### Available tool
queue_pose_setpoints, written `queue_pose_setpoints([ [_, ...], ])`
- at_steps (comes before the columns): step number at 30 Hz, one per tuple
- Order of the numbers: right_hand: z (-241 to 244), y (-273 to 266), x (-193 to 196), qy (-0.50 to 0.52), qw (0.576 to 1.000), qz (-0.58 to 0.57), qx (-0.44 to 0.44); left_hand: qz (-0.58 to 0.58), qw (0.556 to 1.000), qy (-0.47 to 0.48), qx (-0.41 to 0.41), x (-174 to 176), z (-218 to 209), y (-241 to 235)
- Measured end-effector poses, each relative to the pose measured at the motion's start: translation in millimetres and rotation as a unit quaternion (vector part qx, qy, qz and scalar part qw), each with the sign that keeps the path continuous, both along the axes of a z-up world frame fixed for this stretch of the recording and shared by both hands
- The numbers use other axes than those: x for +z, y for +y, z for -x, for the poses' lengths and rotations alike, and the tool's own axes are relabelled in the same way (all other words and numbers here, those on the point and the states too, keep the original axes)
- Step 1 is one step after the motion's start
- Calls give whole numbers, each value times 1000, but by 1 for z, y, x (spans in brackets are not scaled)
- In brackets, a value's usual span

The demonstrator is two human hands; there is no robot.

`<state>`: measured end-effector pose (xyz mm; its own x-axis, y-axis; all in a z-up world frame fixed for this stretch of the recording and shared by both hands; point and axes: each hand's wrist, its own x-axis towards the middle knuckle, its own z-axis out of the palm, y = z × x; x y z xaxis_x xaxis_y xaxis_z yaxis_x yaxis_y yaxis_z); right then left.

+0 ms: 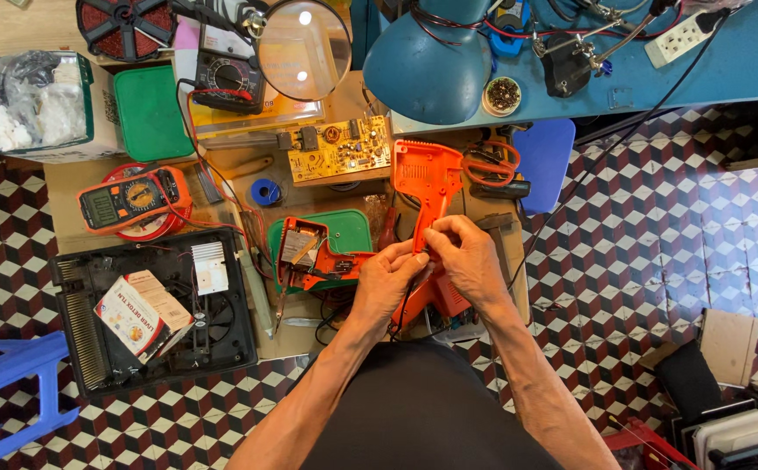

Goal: The person works on a disassembled orange handheld device, manipulating small wires and components with their hands. They use a soldering iron to work on a wire and later retrieve a bundle of colored wires from a nearby wall rack. The person continues to handle the device parts and wires on the workbench.

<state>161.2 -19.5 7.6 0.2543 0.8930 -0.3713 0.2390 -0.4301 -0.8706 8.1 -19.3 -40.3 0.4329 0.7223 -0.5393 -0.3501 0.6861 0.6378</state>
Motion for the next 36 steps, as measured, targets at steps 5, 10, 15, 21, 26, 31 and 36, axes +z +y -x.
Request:
queue_pose_setpoints([
  [5,-4,-2,-10,-4,999,-17,-34,18,999,29,-26,-5,0,2],
  [10,-11,2,-22,53,995,-6,-82,-7,998,52,-38,-4,-3,-1],
  [15,-29,22,-25,35,992,-65,-100,-1,997,45,-54,1,-3,-14],
  [21,-24,17,-19,72,990,-84,-84,16,996,70,-58,3,1,-9],
  [26,-20,8,-9,87,994,-55,-39,28,997,47,-50,-1,-1,-10],
  [31,-17,-19,-9,17,987,-88,-135,33,997,56,-44,-6,-2,-6],
  [36,-6,-46,-37,38,989,20,-143,44,998,40,-33,-10,-7,-5],
])
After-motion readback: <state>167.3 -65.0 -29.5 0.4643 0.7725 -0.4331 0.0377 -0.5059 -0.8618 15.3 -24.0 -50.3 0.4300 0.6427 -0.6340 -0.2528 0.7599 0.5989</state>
